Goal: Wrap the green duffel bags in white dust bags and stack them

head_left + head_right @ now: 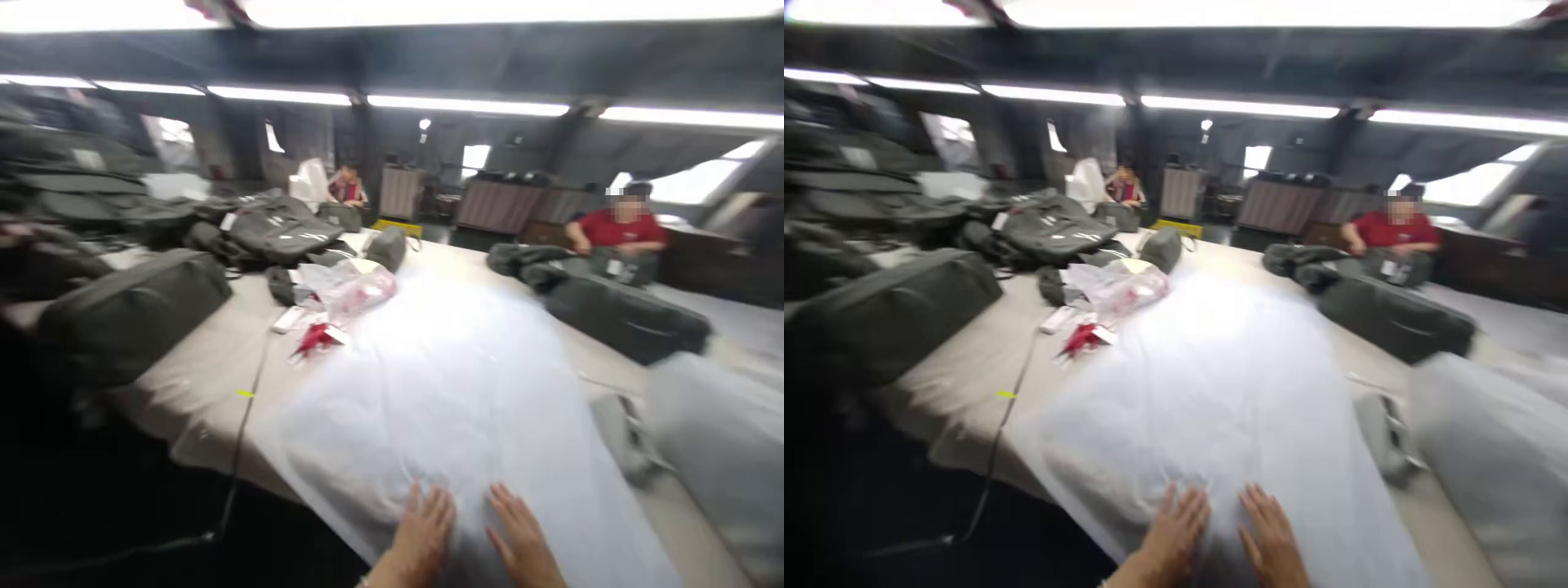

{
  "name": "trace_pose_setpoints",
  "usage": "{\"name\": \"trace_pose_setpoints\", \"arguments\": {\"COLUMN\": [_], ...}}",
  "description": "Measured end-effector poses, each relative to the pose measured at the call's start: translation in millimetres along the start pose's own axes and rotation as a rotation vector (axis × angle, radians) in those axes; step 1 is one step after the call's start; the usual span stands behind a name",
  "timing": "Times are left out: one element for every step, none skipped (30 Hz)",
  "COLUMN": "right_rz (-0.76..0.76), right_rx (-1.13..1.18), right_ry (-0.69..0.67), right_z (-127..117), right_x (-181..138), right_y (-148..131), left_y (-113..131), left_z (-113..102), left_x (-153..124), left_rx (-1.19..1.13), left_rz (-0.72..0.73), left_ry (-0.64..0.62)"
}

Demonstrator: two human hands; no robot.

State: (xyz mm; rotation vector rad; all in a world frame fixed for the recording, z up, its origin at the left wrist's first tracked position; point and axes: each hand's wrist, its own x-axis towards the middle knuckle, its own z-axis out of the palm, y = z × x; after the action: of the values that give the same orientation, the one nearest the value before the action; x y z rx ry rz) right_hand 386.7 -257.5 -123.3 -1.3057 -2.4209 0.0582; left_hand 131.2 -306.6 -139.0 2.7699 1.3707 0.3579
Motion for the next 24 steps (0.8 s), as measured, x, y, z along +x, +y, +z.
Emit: {"name": "trace_pose_setpoints", "arguments": {"right_rz": [0.076, 0.138, 0.186, 0.222, 0.243, 0.253, 0.253, 0.246, 0.239, 0.235, 0.233, 0.236, 0.244, 0.253, 0.261, 0.268, 0.274, 0.276, 0.274, 0.271, 0.272, 0.278, 0.295, 0.325], "right_rx": [-0.020, -0.020, -0.005, 0.019, 0.047, 0.075, 0.104, 0.134, 0.160, 0.184, 0.203, 0.218, 0.229, 0.238, 0.246, 0.254, 0.261, 0.271, 0.285, 0.302, 0.321, 0.340, 0.360, 0.381], "right_ry": [-0.048, -0.100, -0.150, -0.190, -0.218, -0.237, -0.260, -0.286, -0.309, -0.326, -0.338, -0.341, -0.340, -0.338, -0.338, -0.339, -0.340, -0.339, -0.337, -0.327, -0.303, -0.261, -0.196, -0.111], "right_z": [-6.6, -10.9, -13.4, -14.8, -15.4, -15.9, -16.3, -16.7, -17.3, -17.9, -18.5, -19.1, -19.5, -19.7, -19.7, -19.4, -18.9, -18.3, -17.6, -17.1, -17.2, -18.4, -21.1, -25.8], "right_x": [-16.8, -25.3, -27.3, -25.0, -20.6, -15.8, -11.9, -9.4, -8.3, -8.4, -9.2, -10.2, -11.0, -11.6, -11.8, -11.7, -11.3, -10.8, -10.3, -9.8, -9.6, -9.6, -10.1, -11.1], "right_y": [-2.0, -6.2, -11.4, -17.2, -23.1, -28.8, -33.9, -38.1, -41.1, -43.1, -44.1, -44.3, -44.2, -43.9, -43.8, -44.0, -44.4, -44.8, -44.9, -44.1, -41.4, -36.2, -27.6, -15.0], "left_y": [5.0, 6.8, 6.3, 4.0, 1.1, -1.7, -4.0, -5.6, -6.4, -6.8, -6.7, -6.6, -6.3, -6.0, -5.4, -4.6, -3.4, -1.7, 0.3, 2.6, 5.2, 7.7, 10.1, 12.2], "left_z": [4.2, 6.7, 7.4, 6.5, 4.2, 0.9, -3.0, -7.1, -10.9, -14.3, -17.2, -19.6, -21.7, -23.6, -25.6, -27.8, -30.3, -33.3, -36.7, -40.3, -44.1, -47.8, -51.4, -54.5], "left_x": [9.0, 15.6, 20.0, 22.4, 23.3, 23.2, 22.7, 22.4, 22.6, 23.5, 25.0, 26.8, 28.6, 30.3, 31.6, 32.6, 33.4, 34.2, 35.2, 36.5, 38.2, 40.3, 42.8, 45.3], "left_rx": [-0.053, -0.075, -0.088, -0.090, -0.087, -0.084, -0.079, -0.074, -0.069, -0.064, -0.060, -0.056, -0.053, -0.050, -0.049, -0.051, -0.058, -0.070, -0.085, -0.101, -0.114, -0.122, -0.126, -0.128], "left_rz": [0.003, 0.004, 0.003, -0.005, -0.007, -0.011, -0.019, -0.026, -0.031, -0.033, -0.034, -0.033, -0.032, -0.028, -0.025, -0.026, -0.032, -0.045, -0.066, -0.095, -0.128, -0.158, -0.186, -0.212], "left_ry": [-0.085, -0.130, -0.167, -0.191, -0.198, -0.208, -0.217, -0.224, -0.231, -0.238, -0.244, -0.250, -0.254, -0.258, -0.261, -0.262, -0.264, -0.273, -0.289, -0.315, -0.348, -0.386, -0.425, -0.458]}}
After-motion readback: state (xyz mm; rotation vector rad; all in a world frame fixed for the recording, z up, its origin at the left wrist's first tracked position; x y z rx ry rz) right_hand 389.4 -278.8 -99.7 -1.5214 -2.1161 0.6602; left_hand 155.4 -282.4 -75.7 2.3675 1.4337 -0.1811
